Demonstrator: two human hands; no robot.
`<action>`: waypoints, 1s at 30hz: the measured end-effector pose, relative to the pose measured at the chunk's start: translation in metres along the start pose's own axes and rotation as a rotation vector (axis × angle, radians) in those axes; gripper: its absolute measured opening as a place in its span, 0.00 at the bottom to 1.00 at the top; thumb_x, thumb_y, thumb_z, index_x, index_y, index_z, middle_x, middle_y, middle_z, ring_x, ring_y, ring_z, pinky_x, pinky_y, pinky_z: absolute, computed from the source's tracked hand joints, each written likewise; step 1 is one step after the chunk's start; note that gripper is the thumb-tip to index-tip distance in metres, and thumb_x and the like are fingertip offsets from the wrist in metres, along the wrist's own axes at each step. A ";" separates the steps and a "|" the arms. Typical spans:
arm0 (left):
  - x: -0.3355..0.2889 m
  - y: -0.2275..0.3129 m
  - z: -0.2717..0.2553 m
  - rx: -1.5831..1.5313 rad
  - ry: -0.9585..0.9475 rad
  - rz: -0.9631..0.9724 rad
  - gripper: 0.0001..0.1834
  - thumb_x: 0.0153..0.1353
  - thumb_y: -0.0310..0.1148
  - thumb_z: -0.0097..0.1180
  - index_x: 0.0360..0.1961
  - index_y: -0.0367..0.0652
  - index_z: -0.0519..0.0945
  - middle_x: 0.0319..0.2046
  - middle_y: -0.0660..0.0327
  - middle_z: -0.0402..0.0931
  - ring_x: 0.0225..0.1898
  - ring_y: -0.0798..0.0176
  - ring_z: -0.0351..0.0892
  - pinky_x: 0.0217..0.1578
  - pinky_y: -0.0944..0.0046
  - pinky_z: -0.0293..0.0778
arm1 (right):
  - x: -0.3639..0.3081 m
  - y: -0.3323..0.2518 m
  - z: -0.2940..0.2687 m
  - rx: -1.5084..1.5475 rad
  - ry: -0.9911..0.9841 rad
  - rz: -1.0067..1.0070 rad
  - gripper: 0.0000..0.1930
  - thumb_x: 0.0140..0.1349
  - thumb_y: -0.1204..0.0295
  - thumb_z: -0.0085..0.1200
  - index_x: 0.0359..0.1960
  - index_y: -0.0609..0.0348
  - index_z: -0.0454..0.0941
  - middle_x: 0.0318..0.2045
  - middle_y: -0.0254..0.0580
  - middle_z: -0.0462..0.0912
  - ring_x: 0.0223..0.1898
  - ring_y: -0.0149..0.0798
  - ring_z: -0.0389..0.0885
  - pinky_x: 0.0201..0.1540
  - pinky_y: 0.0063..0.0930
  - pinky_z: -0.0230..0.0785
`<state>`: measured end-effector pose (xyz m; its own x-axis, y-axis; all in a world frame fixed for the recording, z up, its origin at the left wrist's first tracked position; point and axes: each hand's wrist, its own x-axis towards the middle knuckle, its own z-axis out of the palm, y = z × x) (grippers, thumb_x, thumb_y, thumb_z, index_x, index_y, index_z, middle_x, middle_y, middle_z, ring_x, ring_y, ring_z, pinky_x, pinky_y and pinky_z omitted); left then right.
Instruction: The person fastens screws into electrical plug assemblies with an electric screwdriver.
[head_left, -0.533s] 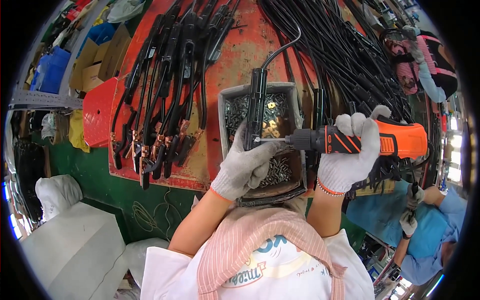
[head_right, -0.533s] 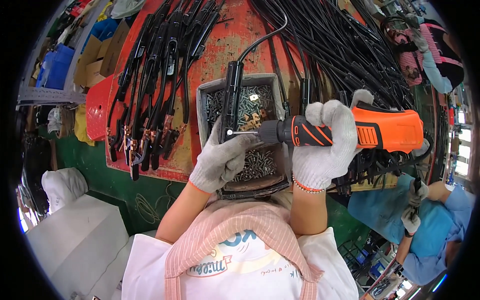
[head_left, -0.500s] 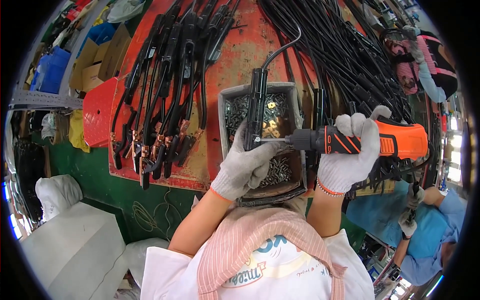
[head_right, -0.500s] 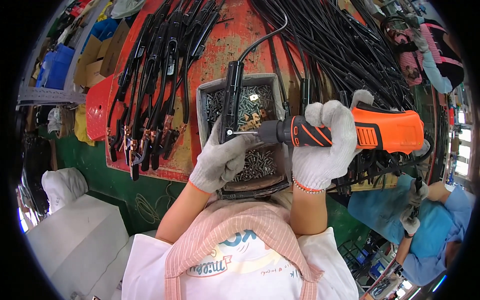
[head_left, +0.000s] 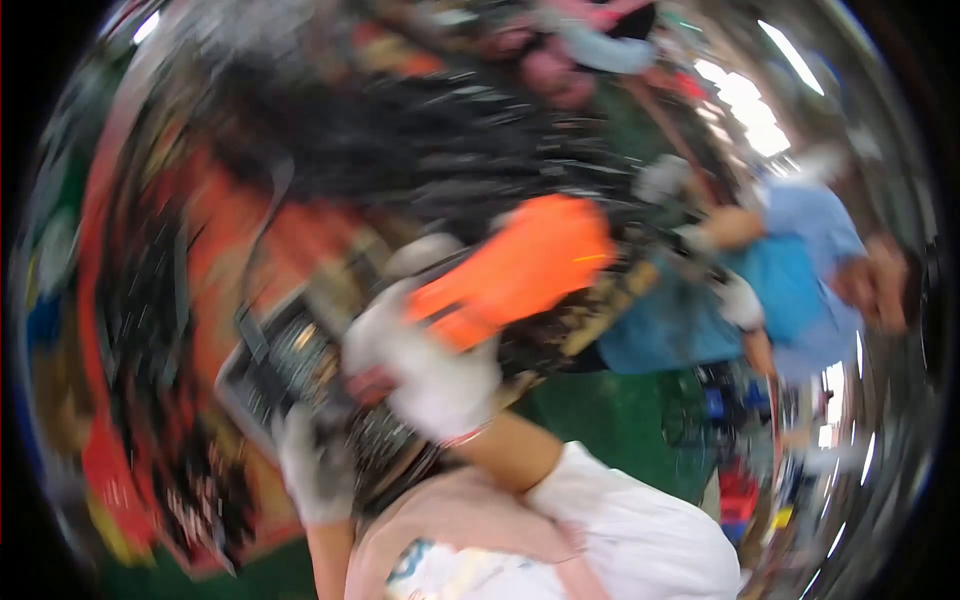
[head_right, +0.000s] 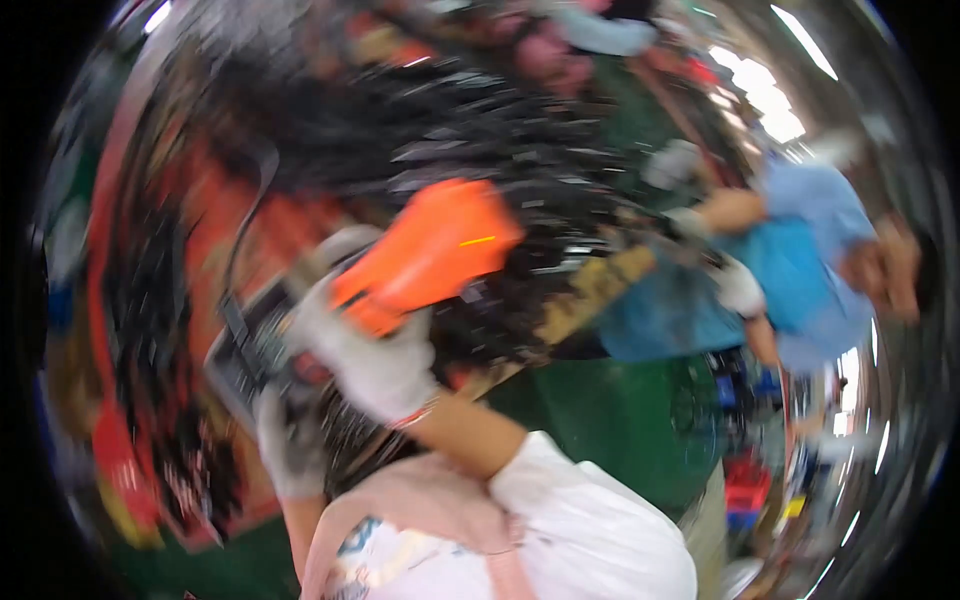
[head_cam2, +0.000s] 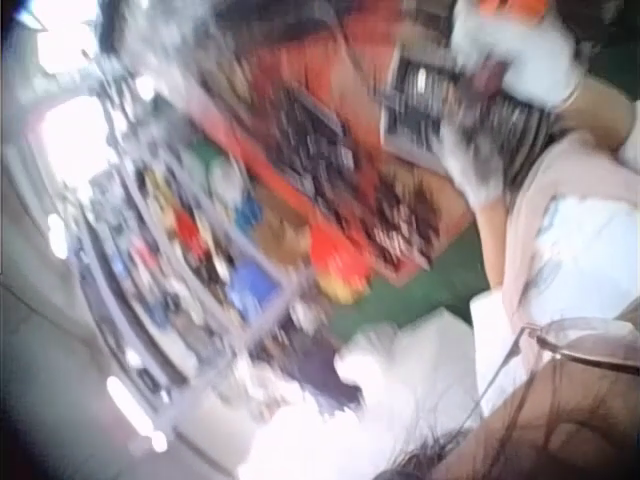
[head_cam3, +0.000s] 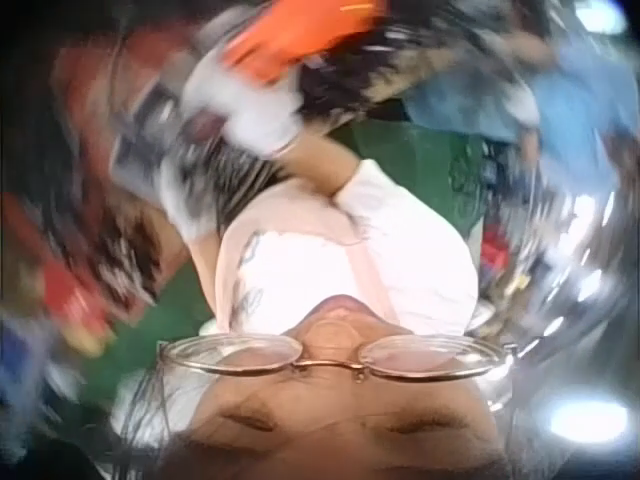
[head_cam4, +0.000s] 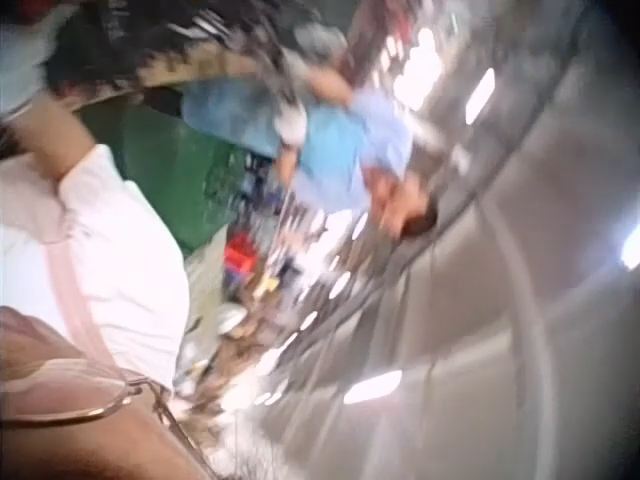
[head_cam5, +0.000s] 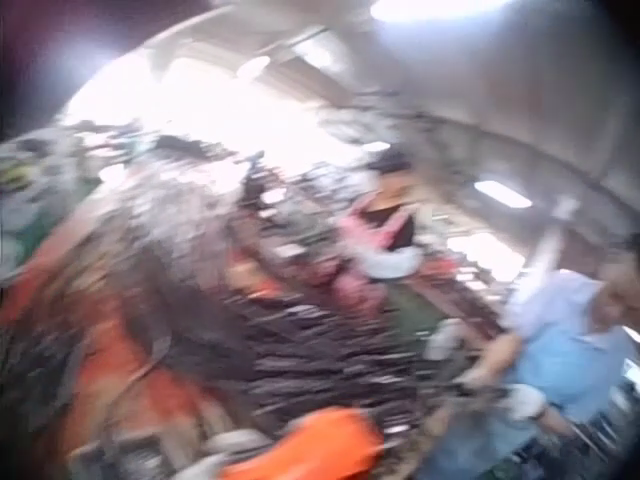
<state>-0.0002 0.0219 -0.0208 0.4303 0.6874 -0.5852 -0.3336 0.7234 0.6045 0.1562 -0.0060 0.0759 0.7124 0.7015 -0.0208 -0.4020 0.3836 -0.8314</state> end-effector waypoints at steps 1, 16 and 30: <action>0.006 -0.007 -0.004 -0.043 0.110 0.094 0.08 0.67 0.40 0.53 0.34 0.50 0.73 0.21 0.70 0.73 0.15 0.78 0.65 0.12 0.78 0.56 | 0.000 -0.004 0.008 0.052 -0.092 -0.117 0.23 0.57 0.83 0.59 0.54 0.58 0.66 0.31 0.32 0.78 0.30 0.26 0.79 0.37 0.25 0.75; 0.011 -0.009 -0.003 -0.074 -0.068 -0.157 0.19 0.68 0.53 0.51 0.35 0.48 0.76 0.13 0.69 0.65 0.08 0.76 0.53 0.06 0.76 0.47 | -0.014 -0.045 -0.012 0.072 -0.117 -0.161 0.24 0.58 0.83 0.60 0.54 0.60 0.64 0.29 0.33 0.78 0.27 0.27 0.78 0.33 0.25 0.73; -0.015 0.008 0.024 0.125 0.009 -0.019 0.34 0.59 0.21 0.56 0.65 0.48 0.58 0.26 0.65 0.73 0.15 0.75 0.66 0.11 0.74 0.60 | -0.026 -0.038 -0.018 -0.005 -0.324 -0.046 0.04 0.65 0.74 0.50 0.39 0.54 0.69 0.20 0.32 0.67 0.19 0.30 0.63 0.24 0.27 0.61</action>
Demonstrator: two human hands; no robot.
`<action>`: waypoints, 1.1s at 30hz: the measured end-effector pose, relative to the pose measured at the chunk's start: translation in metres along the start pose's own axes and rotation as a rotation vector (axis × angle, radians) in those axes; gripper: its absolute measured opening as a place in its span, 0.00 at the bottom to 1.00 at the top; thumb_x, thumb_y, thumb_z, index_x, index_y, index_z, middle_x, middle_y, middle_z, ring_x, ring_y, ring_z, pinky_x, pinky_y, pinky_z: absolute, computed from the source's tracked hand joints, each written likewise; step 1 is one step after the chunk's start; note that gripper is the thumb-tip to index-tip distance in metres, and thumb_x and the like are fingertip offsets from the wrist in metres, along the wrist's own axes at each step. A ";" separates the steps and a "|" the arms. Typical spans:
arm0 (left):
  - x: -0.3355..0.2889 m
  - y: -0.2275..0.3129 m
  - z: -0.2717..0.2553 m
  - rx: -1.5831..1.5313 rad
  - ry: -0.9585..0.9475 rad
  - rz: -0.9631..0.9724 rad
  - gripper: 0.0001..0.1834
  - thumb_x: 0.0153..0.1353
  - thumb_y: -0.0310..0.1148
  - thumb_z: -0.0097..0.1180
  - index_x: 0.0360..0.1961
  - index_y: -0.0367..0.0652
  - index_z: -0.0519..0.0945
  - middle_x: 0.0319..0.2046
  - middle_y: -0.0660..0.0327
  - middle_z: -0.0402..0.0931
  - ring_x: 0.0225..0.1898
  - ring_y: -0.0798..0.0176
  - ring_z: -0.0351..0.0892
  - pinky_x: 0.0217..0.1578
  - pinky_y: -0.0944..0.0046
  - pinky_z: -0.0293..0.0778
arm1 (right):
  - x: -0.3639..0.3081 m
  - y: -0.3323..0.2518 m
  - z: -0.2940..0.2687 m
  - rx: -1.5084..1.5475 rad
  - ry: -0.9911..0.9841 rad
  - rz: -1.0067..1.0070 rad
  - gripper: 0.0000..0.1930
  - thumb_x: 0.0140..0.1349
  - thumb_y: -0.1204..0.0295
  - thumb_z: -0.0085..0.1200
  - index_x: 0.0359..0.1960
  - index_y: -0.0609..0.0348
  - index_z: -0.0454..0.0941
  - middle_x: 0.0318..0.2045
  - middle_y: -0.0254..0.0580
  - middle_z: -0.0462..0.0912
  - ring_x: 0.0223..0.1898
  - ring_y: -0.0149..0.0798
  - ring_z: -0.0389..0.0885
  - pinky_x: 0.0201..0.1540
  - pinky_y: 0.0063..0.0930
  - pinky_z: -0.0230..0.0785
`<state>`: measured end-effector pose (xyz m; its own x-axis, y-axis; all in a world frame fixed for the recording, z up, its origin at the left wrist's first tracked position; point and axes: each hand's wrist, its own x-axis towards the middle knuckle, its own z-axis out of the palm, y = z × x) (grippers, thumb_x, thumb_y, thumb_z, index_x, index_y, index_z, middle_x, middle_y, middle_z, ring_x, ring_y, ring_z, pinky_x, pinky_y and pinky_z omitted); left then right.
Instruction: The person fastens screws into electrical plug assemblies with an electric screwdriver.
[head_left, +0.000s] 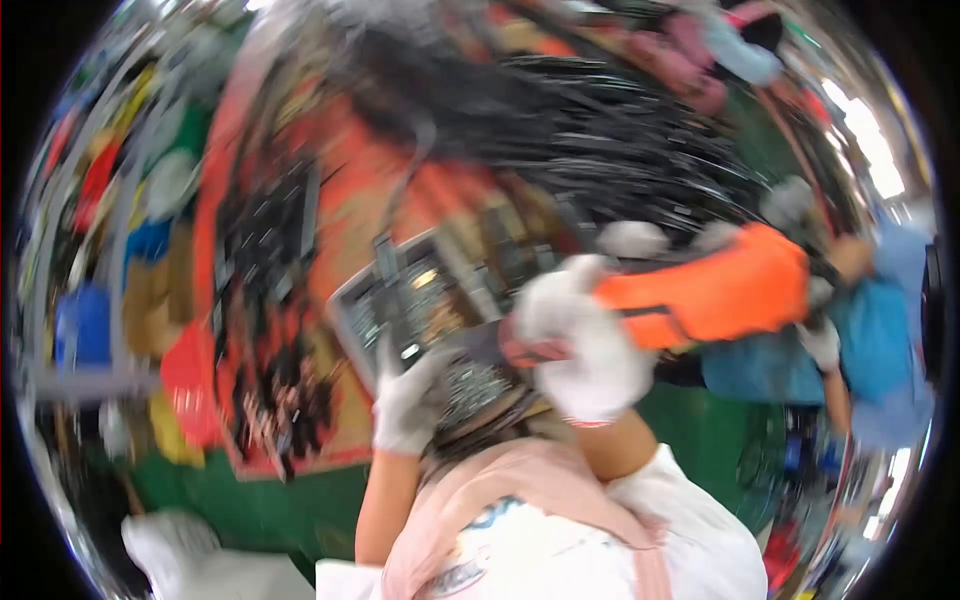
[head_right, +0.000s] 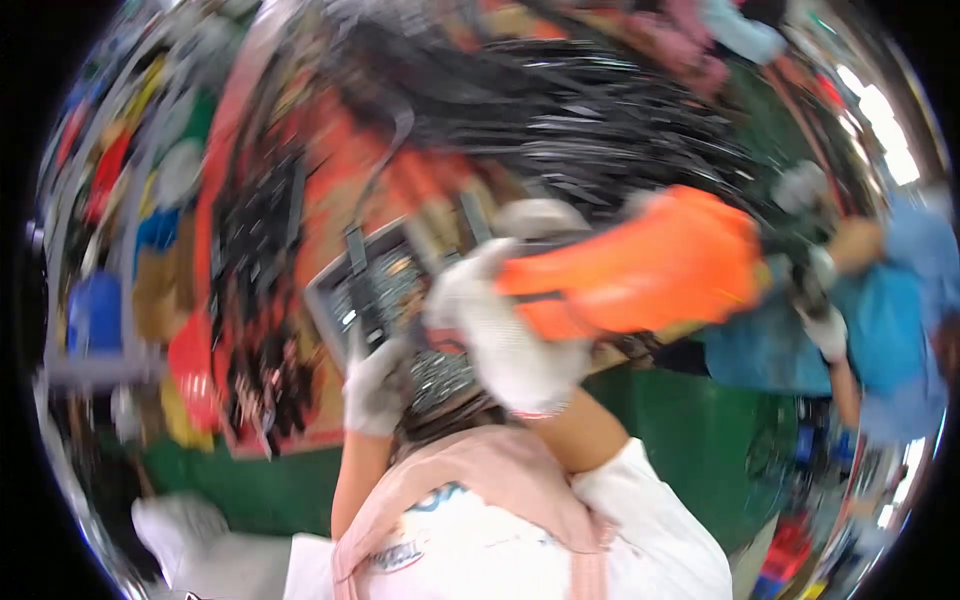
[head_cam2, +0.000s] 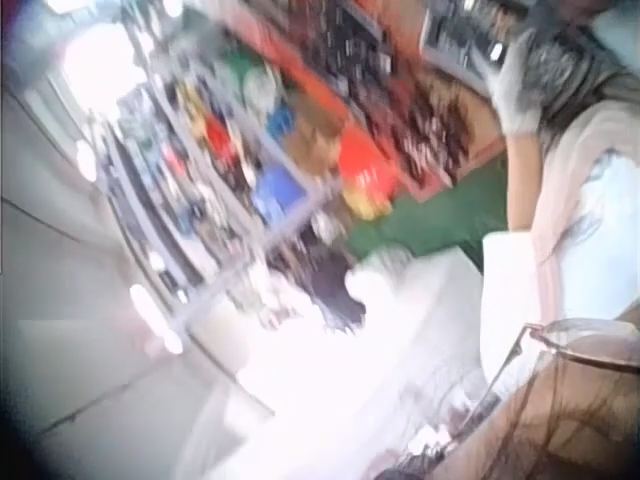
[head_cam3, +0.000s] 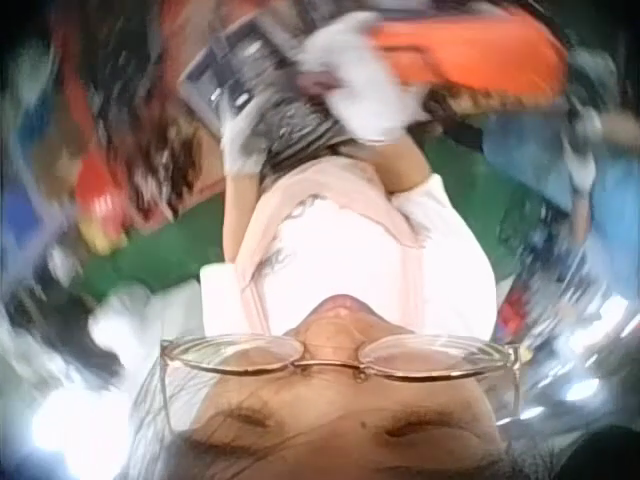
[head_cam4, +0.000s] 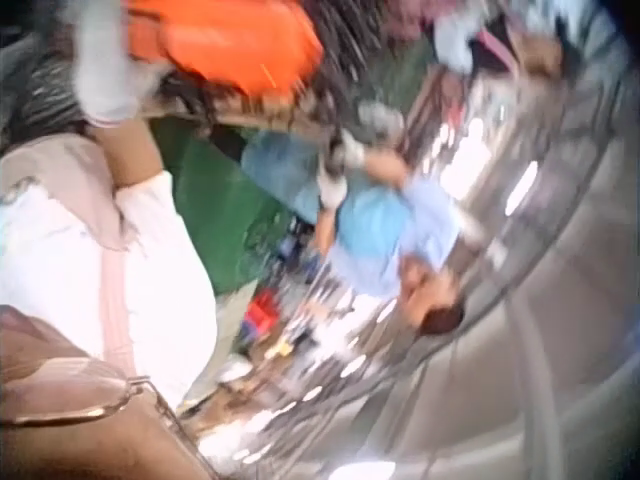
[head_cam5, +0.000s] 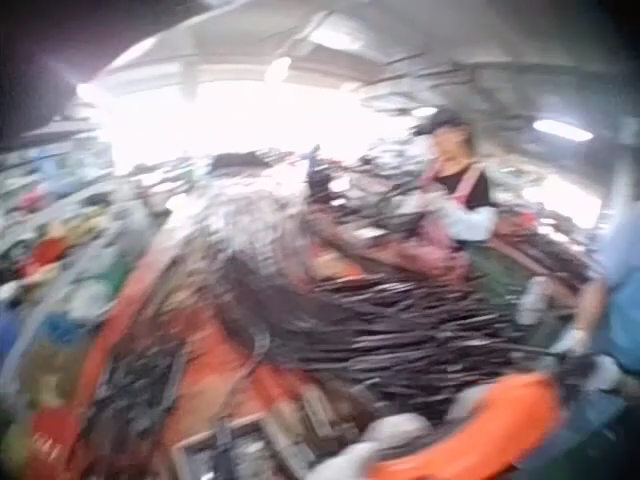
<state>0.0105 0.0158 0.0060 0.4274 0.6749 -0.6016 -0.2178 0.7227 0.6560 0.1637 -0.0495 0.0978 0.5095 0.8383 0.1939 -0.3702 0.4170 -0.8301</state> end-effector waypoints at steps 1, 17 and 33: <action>-0.001 0.002 0.009 0.056 0.065 -0.003 0.27 0.59 0.23 0.56 0.60 0.47 0.64 0.24 0.67 0.70 0.13 0.76 0.63 0.10 0.75 0.57 | 0.009 -0.002 0.017 0.071 -0.058 -0.213 0.15 0.64 0.77 0.48 0.52 0.51 0.64 0.19 0.31 0.62 0.18 0.28 0.58 0.23 0.26 0.57; 0.002 0.010 -0.007 -0.057 -0.093 -0.060 0.38 0.57 0.24 0.59 0.65 0.48 0.53 0.20 0.67 0.67 0.13 0.74 0.63 0.09 0.73 0.56 | 0.017 0.041 0.023 -0.013 -0.041 -0.239 0.24 0.64 0.75 0.49 0.61 0.49 0.58 0.23 0.30 0.61 0.22 0.27 0.59 0.28 0.20 0.55; 0.008 0.005 -0.015 -0.014 -0.105 -0.121 0.48 0.54 0.27 0.61 0.70 0.41 0.44 0.28 0.63 0.72 0.16 0.71 0.69 0.12 0.70 0.64 | 0.021 0.045 0.039 -0.336 -0.278 -0.344 0.34 0.60 0.85 0.47 0.65 0.39 0.53 0.32 0.37 0.69 0.19 0.31 0.66 0.22 0.26 0.66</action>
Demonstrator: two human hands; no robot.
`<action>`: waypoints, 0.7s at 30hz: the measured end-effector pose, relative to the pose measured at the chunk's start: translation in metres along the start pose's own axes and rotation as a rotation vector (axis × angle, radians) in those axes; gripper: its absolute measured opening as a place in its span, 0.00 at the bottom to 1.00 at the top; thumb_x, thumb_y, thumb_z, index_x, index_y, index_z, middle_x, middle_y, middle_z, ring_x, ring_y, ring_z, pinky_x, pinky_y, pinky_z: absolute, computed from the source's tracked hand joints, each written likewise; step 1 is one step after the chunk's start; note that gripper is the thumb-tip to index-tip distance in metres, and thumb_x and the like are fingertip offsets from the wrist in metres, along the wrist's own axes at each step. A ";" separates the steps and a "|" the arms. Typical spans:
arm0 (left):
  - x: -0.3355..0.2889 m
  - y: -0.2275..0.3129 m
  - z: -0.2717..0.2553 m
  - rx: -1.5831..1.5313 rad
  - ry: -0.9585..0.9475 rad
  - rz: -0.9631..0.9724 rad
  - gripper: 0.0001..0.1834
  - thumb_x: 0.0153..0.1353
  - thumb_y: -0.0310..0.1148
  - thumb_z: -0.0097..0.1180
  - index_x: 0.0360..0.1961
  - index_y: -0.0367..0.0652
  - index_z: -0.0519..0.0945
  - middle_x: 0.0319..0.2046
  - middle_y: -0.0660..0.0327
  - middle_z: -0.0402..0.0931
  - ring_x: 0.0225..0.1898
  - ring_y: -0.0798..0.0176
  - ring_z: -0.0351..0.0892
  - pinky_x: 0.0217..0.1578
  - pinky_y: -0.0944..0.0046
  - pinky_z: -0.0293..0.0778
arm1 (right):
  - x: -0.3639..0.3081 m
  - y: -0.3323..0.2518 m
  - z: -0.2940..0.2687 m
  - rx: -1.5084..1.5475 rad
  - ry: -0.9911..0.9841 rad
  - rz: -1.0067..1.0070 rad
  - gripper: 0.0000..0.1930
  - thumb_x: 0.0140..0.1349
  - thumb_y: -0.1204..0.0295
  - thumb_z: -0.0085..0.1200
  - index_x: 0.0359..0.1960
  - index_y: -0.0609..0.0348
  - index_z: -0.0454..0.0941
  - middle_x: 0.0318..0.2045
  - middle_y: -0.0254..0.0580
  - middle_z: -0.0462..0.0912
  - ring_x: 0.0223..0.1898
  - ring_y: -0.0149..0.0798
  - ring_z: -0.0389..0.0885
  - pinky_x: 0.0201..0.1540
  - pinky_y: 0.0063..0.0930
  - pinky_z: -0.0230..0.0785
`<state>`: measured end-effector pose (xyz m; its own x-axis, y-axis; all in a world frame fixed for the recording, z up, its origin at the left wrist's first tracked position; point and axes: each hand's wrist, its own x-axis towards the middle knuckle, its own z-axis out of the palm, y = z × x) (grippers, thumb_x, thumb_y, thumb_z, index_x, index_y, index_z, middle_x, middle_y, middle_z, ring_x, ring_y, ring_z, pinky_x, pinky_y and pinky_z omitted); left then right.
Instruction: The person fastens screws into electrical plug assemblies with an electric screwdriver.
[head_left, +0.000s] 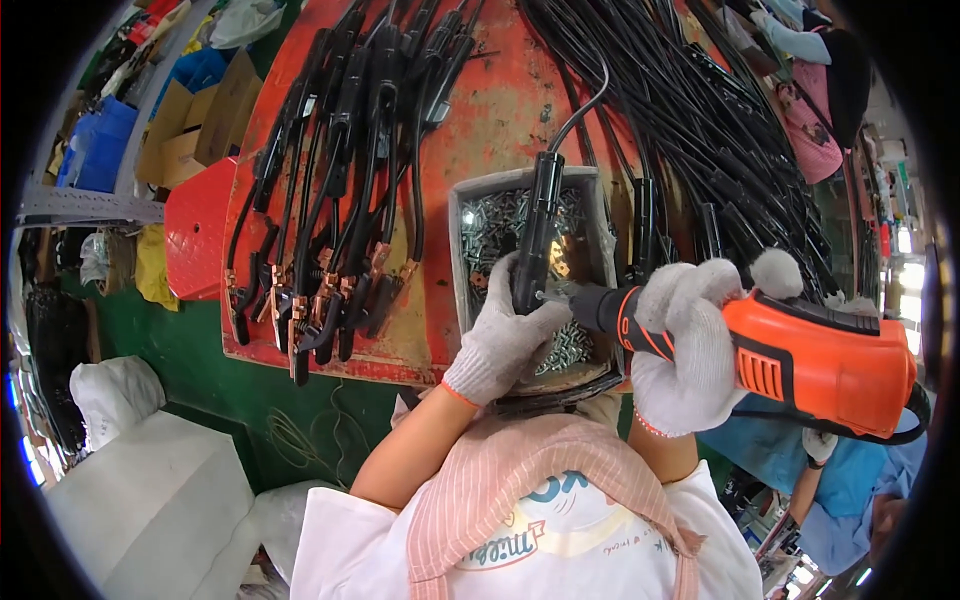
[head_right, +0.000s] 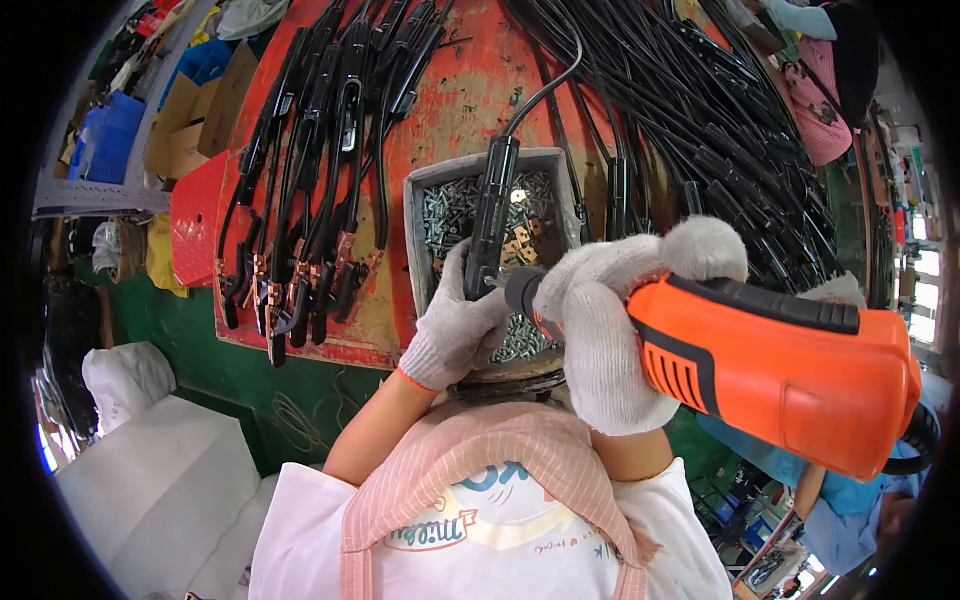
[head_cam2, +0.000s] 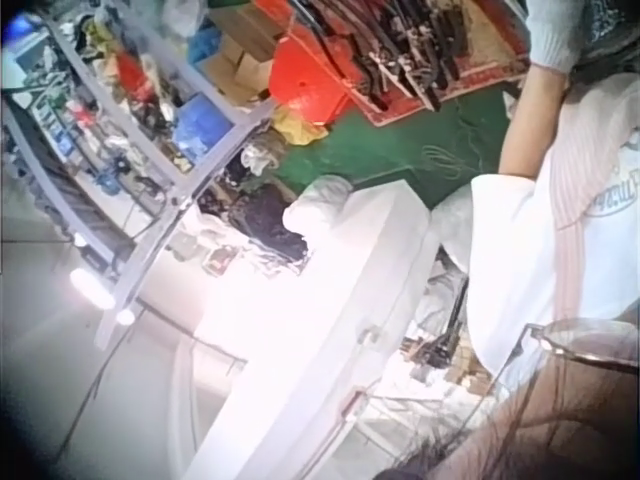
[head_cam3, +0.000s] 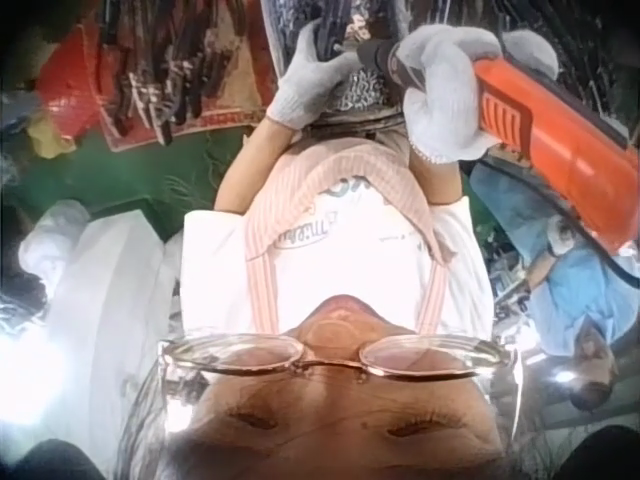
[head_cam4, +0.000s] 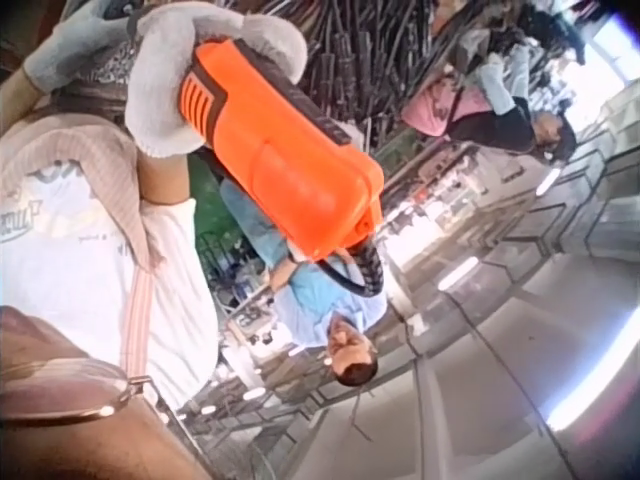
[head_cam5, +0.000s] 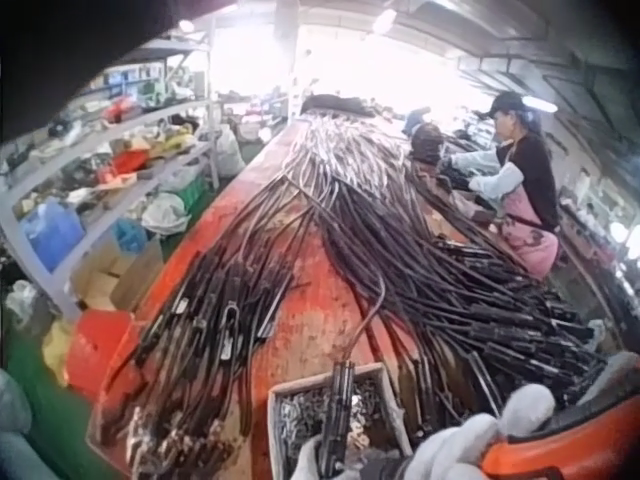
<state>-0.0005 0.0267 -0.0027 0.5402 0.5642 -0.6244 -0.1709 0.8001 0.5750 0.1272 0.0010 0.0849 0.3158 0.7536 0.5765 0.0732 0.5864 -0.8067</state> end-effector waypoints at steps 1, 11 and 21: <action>0.000 0.000 0.000 -0.013 0.003 -0.002 0.48 0.54 0.27 0.61 0.70 0.41 0.44 0.28 0.63 0.72 0.16 0.71 0.69 0.12 0.70 0.64 | 0.000 0.001 -0.001 0.014 0.002 0.038 0.31 0.59 0.86 0.48 0.62 0.44 0.55 0.29 0.38 0.70 0.19 0.31 0.66 0.23 0.24 0.65; 0.005 0.001 -0.003 0.014 -0.029 0.039 0.45 0.56 0.29 0.63 0.69 0.39 0.48 0.32 0.64 0.73 0.21 0.73 0.69 0.20 0.71 0.67 | -0.006 -0.007 -0.004 0.202 0.194 0.325 0.23 0.56 0.86 0.56 0.43 0.48 0.58 0.30 0.34 0.72 0.30 0.31 0.74 0.39 0.30 0.72; 0.004 -0.009 -0.005 0.123 -0.061 0.077 0.51 0.56 0.36 0.65 0.71 0.44 0.43 0.21 0.67 0.69 0.15 0.72 0.66 0.13 0.70 0.61 | -0.003 -0.010 -0.002 -0.312 0.091 0.182 0.27 0.55 0.89 0.45 0.56 0.58 0.54 0.23 0.40 0.71 0.23 0.36 0.75 0.31 0.30 0.71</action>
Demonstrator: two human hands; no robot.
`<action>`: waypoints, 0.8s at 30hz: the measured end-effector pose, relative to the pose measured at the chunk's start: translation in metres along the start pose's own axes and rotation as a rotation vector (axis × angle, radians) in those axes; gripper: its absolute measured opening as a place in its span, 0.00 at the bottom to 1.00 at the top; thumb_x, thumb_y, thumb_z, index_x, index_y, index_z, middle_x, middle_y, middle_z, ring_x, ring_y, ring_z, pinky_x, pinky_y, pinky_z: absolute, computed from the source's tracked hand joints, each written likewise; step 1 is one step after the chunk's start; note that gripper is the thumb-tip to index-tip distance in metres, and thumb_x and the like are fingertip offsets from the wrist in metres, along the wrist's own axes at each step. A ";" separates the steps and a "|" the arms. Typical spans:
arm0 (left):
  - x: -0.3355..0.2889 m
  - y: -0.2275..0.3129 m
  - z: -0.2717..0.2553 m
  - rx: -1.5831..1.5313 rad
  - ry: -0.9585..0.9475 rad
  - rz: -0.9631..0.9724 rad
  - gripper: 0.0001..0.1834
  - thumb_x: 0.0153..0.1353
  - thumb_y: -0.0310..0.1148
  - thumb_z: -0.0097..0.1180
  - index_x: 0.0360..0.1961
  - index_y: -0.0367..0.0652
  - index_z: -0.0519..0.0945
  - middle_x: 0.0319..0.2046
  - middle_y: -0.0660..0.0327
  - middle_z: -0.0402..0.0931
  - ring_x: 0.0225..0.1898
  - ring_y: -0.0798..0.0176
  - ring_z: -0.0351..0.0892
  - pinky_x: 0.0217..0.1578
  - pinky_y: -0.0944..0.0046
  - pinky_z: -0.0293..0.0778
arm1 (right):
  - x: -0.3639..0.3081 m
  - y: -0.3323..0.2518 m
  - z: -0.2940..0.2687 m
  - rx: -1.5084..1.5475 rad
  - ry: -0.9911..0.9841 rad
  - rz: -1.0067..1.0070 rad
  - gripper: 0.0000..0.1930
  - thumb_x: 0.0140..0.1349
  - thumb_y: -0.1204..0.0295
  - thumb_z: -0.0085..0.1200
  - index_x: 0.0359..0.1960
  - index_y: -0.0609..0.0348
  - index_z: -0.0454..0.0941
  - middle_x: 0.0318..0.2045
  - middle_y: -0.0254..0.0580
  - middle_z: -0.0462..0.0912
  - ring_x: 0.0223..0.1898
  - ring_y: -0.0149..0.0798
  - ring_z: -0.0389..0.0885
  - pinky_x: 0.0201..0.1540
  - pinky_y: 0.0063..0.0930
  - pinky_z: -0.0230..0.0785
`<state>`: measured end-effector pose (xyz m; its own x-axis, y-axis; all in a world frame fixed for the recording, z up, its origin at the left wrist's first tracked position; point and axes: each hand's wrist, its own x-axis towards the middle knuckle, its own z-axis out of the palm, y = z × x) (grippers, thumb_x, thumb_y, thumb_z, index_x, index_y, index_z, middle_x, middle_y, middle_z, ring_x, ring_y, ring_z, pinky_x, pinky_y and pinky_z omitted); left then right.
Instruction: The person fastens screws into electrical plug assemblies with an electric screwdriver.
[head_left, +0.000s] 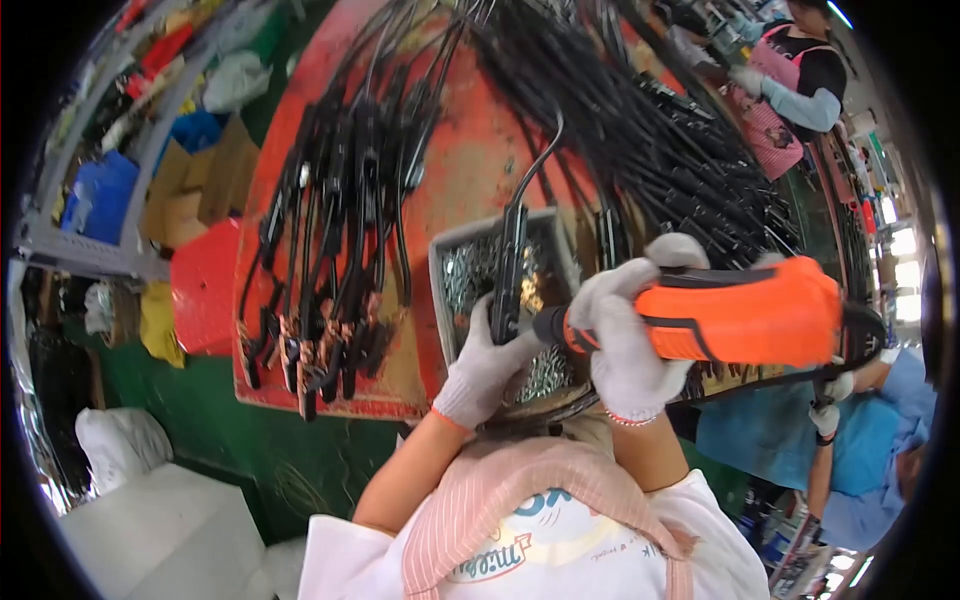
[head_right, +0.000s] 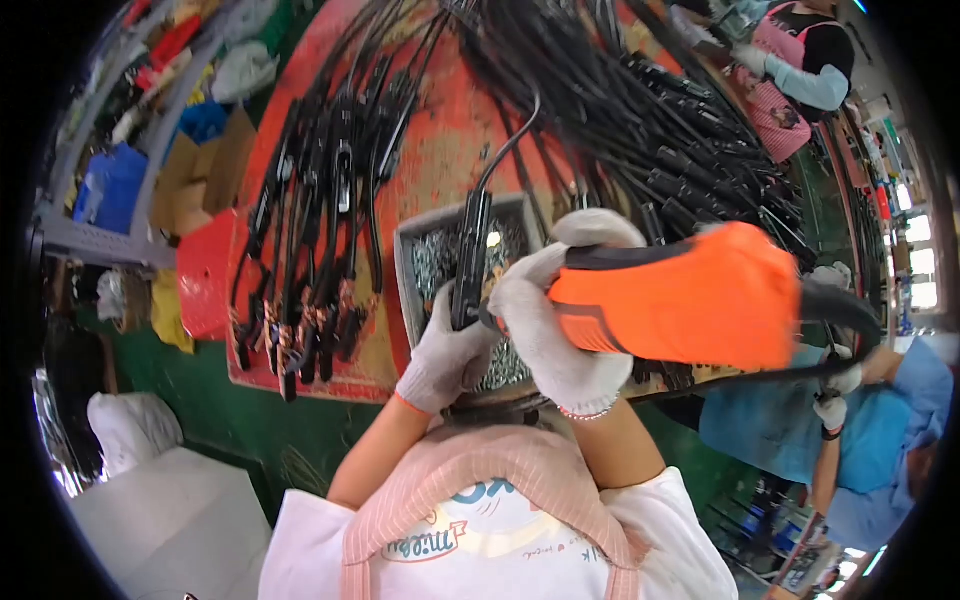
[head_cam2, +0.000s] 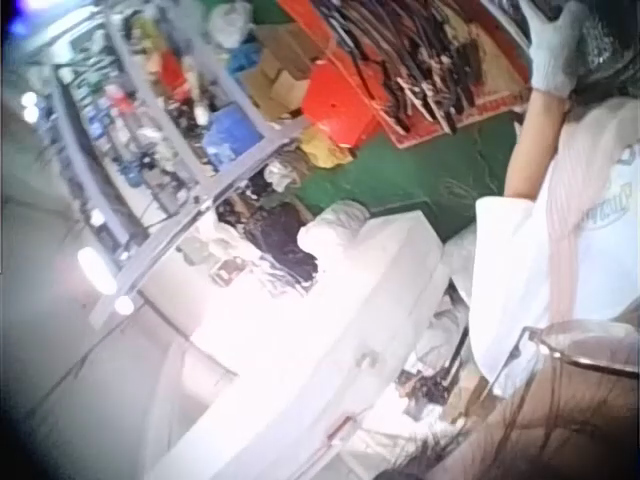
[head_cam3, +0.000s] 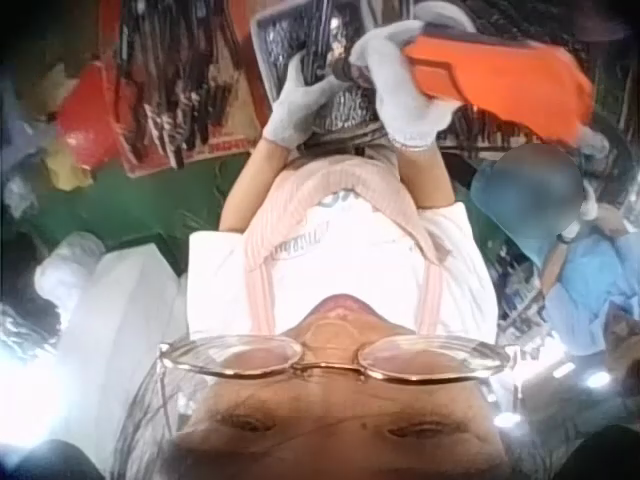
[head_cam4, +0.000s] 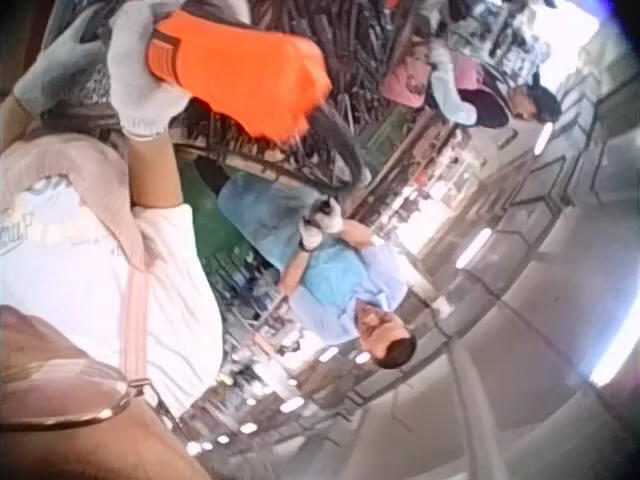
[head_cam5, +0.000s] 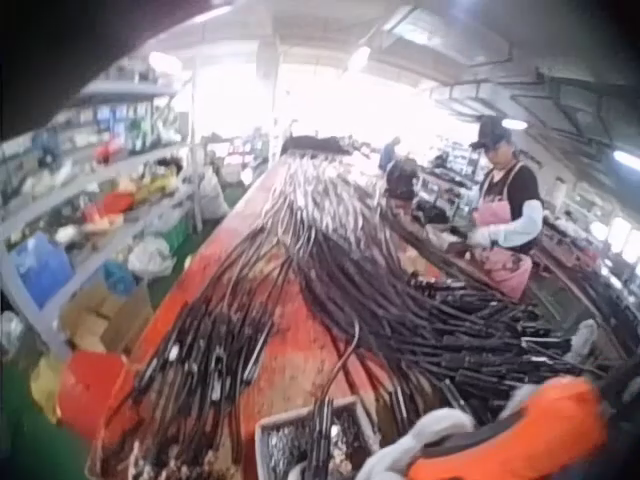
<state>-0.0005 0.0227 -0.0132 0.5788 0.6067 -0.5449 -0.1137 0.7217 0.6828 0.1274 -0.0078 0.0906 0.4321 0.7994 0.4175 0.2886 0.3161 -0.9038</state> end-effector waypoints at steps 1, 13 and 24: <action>-0.003 -0.001 0.002 -0.018 0.004 -0.022 0.50 0.56 0.36 0.65 0.71 0.45 0.43 0.21 0.67 0.68 0.14 0.72 0.66 0.12 0.69 0.60 | 0.000 0.006 -0.010 -0.011 -0.070 -0.048 0.27 0.55 0.90 0.45 0.56 0.59 0.54 0.24 0.41 0.72 0.21 0.36 0.75 0.30 0.30 0.71; -0.029 0.022 0.128 0.190 -0.156 -0.026 0.44 0.61 0.31 0.59 0.70 0.44 0.43 0.24 0.62 0.71 0.17 0.71 0.69 0.13 0.70 0.64 | -0.050 -0.054 -0.146 0.507 0.454 -0.372 0.25 0.62 0.79 0.48 0.61 0.57 0.58 0.24 0.30 0.58 0.24 0.25 0.55 0.26 0.18 0.49; -0.010 0.004 0.088 0.804 -0.214 0.439 0.30 0.62 0.32 0.59 0.64 0.39 0.64 0.40 0.55 0.78 0.41 0.64 0.80 0.44 0.63 0.76 | -0.033 -0.055 -0.115 0.402 0.482 0.191 0.35 0.62 0.71 0.53 0.69 0.63 0.52 0.36 0.46 0.71 0.29 0.36 0.71 0.33 0.23 0.68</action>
<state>0.0642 -0.0102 0.0377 0.7615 0.6384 -0.1121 0.1884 -0.0525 0.9807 0.1959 -0.1107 0.1369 0.8055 0.5714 0.1568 -0.1329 0.4320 -0.8920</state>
